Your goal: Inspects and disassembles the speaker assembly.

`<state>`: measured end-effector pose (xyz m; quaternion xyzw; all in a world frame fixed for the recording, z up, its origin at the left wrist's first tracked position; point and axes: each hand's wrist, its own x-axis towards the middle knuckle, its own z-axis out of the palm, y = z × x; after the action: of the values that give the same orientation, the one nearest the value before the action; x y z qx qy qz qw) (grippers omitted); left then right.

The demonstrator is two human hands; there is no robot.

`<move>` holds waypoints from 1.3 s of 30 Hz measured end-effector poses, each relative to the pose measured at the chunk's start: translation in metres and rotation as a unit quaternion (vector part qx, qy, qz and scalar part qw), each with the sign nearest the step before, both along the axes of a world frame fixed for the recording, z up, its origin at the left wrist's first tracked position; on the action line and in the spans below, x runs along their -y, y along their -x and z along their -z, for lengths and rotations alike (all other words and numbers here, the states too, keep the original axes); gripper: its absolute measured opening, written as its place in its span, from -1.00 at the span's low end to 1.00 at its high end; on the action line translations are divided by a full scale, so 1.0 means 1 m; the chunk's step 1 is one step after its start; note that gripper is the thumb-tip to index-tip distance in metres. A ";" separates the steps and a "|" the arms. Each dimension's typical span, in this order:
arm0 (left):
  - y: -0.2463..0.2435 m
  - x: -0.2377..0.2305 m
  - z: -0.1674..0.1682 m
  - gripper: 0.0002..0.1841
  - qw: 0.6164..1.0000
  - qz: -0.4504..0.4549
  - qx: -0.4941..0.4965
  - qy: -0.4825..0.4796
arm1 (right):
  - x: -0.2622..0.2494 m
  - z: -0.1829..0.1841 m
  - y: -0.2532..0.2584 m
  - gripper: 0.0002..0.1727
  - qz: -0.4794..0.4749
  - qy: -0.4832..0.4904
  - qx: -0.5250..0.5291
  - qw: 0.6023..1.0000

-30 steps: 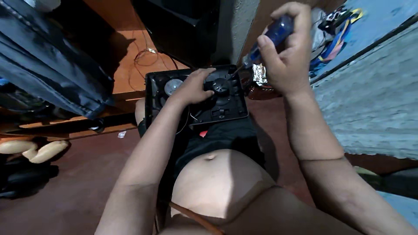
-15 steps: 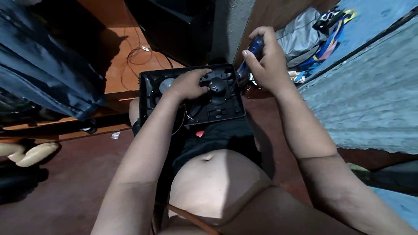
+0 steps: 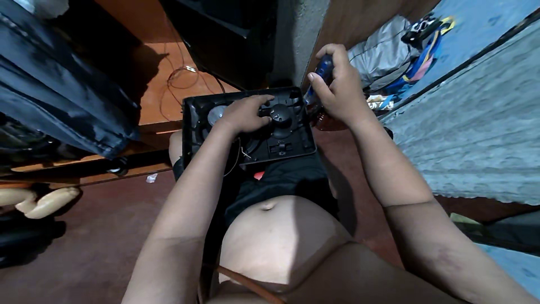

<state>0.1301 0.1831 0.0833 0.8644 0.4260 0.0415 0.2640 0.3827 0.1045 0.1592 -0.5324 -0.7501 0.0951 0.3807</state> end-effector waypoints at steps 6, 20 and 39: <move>0.001 0.002 0.000 -0.36 1.000 -0.005 0.004 0.000 | 0.000 -0.002 0.003 -0.54 -0.037 -0.004 0.015 0.999; -0.051 0.003 -0.010 -0.75 0.975 0.154 0.153 0.046 | -0.002 -0.010 0.028 -0.53 0.005 0.012 0.058 0.998; -0.052 0.001 0.011 -0.81 0.968 0.141 0.207 0.034 | -0.018 -0.034 0.023 -0.74 -0.140 0.055 0.139 0.979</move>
<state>0.1819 0.1819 0.0720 0.8790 0.2371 0.1672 0.3784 0.3597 0.1225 0.1928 -0.4499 -0.8566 0.1134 0.2258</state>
